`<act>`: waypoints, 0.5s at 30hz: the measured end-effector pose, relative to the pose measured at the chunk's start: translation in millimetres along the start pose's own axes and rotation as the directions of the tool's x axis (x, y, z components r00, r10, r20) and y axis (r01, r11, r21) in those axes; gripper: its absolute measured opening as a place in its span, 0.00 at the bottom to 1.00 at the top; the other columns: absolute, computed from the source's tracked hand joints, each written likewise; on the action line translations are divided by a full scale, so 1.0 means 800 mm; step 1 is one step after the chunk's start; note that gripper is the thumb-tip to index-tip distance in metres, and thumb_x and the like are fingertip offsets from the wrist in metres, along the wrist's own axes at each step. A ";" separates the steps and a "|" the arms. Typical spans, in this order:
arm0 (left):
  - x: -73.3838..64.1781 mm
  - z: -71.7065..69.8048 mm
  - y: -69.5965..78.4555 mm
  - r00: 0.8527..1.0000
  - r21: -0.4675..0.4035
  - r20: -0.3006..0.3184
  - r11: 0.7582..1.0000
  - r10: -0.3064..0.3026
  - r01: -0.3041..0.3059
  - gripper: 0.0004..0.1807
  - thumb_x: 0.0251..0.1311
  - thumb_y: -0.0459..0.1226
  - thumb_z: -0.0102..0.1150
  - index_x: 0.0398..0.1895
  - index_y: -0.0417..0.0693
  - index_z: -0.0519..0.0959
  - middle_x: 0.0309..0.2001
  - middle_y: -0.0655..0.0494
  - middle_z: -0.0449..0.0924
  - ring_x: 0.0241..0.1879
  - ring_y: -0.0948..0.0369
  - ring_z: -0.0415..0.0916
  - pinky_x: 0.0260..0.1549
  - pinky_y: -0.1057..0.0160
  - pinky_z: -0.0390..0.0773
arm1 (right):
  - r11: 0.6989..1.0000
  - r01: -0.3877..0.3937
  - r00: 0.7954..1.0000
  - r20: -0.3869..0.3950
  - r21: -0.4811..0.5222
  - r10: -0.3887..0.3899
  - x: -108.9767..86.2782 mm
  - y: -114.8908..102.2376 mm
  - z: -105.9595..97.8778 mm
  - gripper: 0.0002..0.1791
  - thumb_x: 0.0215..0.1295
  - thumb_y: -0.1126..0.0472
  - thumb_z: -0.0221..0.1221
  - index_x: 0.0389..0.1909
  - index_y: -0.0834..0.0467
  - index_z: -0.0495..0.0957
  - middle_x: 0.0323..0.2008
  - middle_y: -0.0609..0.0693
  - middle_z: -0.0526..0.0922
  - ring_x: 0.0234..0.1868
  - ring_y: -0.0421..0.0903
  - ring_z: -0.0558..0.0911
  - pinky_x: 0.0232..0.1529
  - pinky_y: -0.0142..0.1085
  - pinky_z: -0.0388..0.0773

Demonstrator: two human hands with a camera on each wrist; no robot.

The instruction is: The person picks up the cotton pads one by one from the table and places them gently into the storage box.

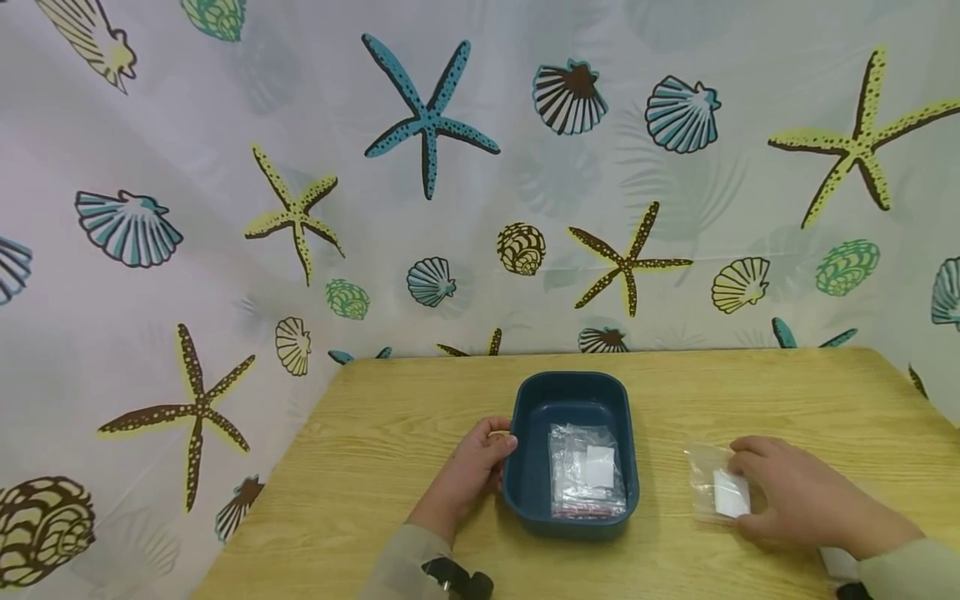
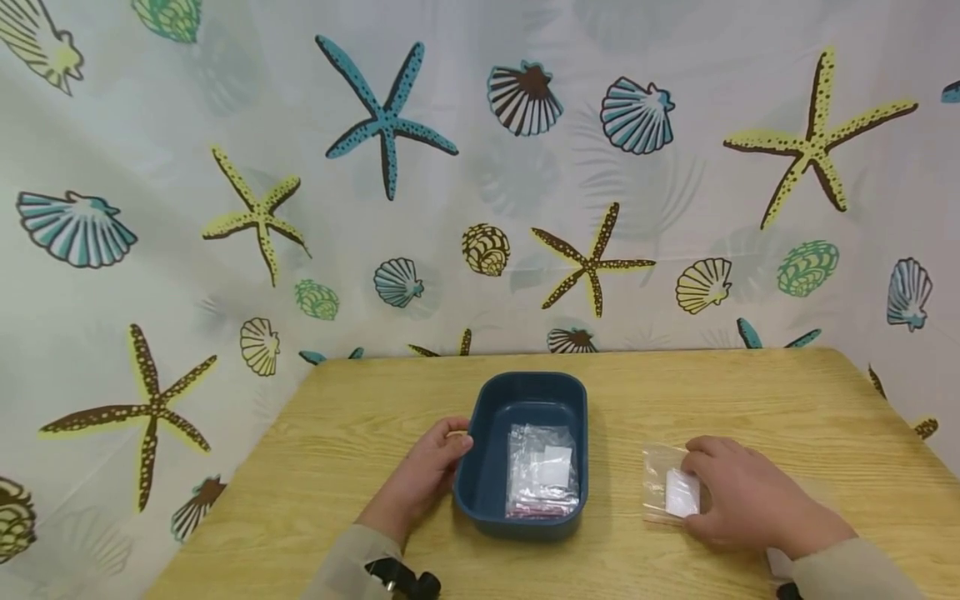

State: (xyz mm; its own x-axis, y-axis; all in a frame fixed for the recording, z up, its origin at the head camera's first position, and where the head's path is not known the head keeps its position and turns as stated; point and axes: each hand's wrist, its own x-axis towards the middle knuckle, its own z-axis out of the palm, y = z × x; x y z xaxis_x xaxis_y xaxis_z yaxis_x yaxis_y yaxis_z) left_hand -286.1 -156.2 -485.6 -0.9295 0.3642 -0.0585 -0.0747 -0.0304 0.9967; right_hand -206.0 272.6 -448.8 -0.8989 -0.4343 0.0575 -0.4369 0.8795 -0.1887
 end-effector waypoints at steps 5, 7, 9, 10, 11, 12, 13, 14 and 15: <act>0.000 0.000 0.001 1.000 -0.003 0.003 1.000 0.004 -0.004 0.22 0.75 0.39 0.54 0.66 0.39 0.64 0.36 0.52 0.77 0.24 0.62 0.70 0.23 0.65 0.72 | 1.000 0.028 0.999 -0.044 -0.006 -0.028 0.010 -0.011 -0.017 0.30 0.48 0.39 0.74 0.46 0.54 0.82 0.59 0.60 0.77 0.57 0.62 0.77 0.53 0.58 0.75; 0.000 0.000 0.003 1.000 -0.001 0.003 1.000 0.006 -0.006 0.23 0.75 0.39 0.54 0.66 0.38 0.64 0.36 0.51 0.77 0.24 0.62 0.70 0.23 0.66 0.72 | 0.999 0.034 0.997 -0.073 -0.003 -0.034 0.014 -0.016 -0.024 0.28 0.49 0.41 0.75 0.45 0.54 0.81 0.59 0.60 0.76 0.57 0.62 0.78 0.54 0.58 0.75; -0.001 0.001 0.004 1.000 -0.001 -0.001 1.000 0.002 -0.002 0.22 0.75 0.39 0.54 0.66 0.39 0.64 0.37 0.51 0.78 0.24 0.62 0.70 0.24 0.65 0.72 | 0.999 0.040 0.994 -0.102 -0.001 -0.039 0.017 -0.021 -0.030 0.27 0.49 0.42 0.75 0.45 0.53 0.81 0.60 0.60 0.76 0.57 0.62 0.77 0.54 0.58 0.75; -0.001 0.001 0.004 1.000 0.004 -0.001 1.000 0.001 -0.001 0.22 0.75 0.39 0.53 0.66 0.39 0.64 0.37 0.51 0.78 0.24 0.62 0.70 0.24 0.65 0.72 | 0.999 0.042 0.992 -0.116 -0.002 -0.042 0.019 -0.023 -0.033 0.26 0.49 0.43 0.75 0.45 0.53 0.81 0.60 0.60 0.76 0.57 0.62 0.77 0.54 0.58 0.75; -0.001 0.001 0.005 1.000 0.004 -0.003 1.000 -0.001 0.001 0.22 0.76 0.39 0.53 0.66 0.39 0.64 0.37 0.51 0.78 0.24 0.62 0.70 0.24 0.65 0.72 | 0.999 0.047 0.991 -0.128 -0.002 -0.047 0.021 -0.025 -0.035 0.26 0.50 0.43 0.75 0.45 0.53 0.81 0.60 0.60 0.76 0.58 0.62 0.77 0.54 0.58 0.75; -0.001 0.002 0.005 1.000 0.006 -0.005 1.000 -0.002 0.002 0.22 0.76 0.38 0.53 0.66 0.38 0.64 0.36 0.50 0.78 0.24 0.62 0.70 0.24 0.65 0.72 | 0.999 0.049 0.990 -0.136 -0.003 -0.049 0.023 -0.027 -0.038 0.26 0.50 0.43 0.74 0.45 0.53 0.81 0.60 0.60 0.76 0.58 0.62 0.77 0.54 0.58 0.75; -0.001 0.002 0.005 1.000 0.005 -0.006 1.000 -0.005 0.005 0.22 0.76 0.38 0.52 0.66 0.38 0.64 0.36 0.50 0.78 0.24 0.62 0.70 0.24 0.65 0.72 | 0.999 0.051 0.989 -0.141 -0.004 -0.051 0.025 -0.029 -0.040 0.26 0.51 0.43 0.74 0.46 0.53 0.81 0.60 0.60 0.76 0.58 0.62 0.77 0.54 0.58 0.75; -0.001 0.002 0.004 1.000 0.003 -0.008 1.000 -0.009 0.009 0.22 0.76 0.38 0.52 0.66 0.38 0.64 0.37 0.50 0.78 0.24 0.61 0.70 0.23 0.65 0.72 | 0.999 0.050 0.988 -0.144 -0.001 -0.050 0.026 -0.030 -0.042 0.26 0.51 0.43 0.74 0.46 0.53 0.80 0.61 0.60 0.76 0.59 0.62 0.77 0.54 0.58 0.75; -0.001 0.003 0.004 1.000 0.002 -0.009 1.000 -0.011 0.011 0.22 0.76 0.38 0.52 0.67 0.38 0.64 0.37 0.50 0.78 0.24 0.61 0.70 0.23 0.65 0.72 | 0.999 0.050 0.988 -0.147 0.001 -0.049 0.028 -0.032 -0.043 0.26 0.51 0.43 0.74 0.46 0.53 0.80 0.61 0.59 0.75 0.59 0.62 0.76 0.54 0.58 0.75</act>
State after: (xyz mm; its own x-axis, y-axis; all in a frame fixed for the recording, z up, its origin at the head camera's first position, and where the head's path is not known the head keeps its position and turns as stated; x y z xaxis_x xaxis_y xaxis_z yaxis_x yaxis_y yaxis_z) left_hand -284.6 -154.8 -482.1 -0.9319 0.3559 -0.0700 -0.0840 -0.0242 0.9962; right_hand -216.2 246.9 -408.8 -0.8711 -0.4437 0.2106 -0.4814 0.8563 -0.1868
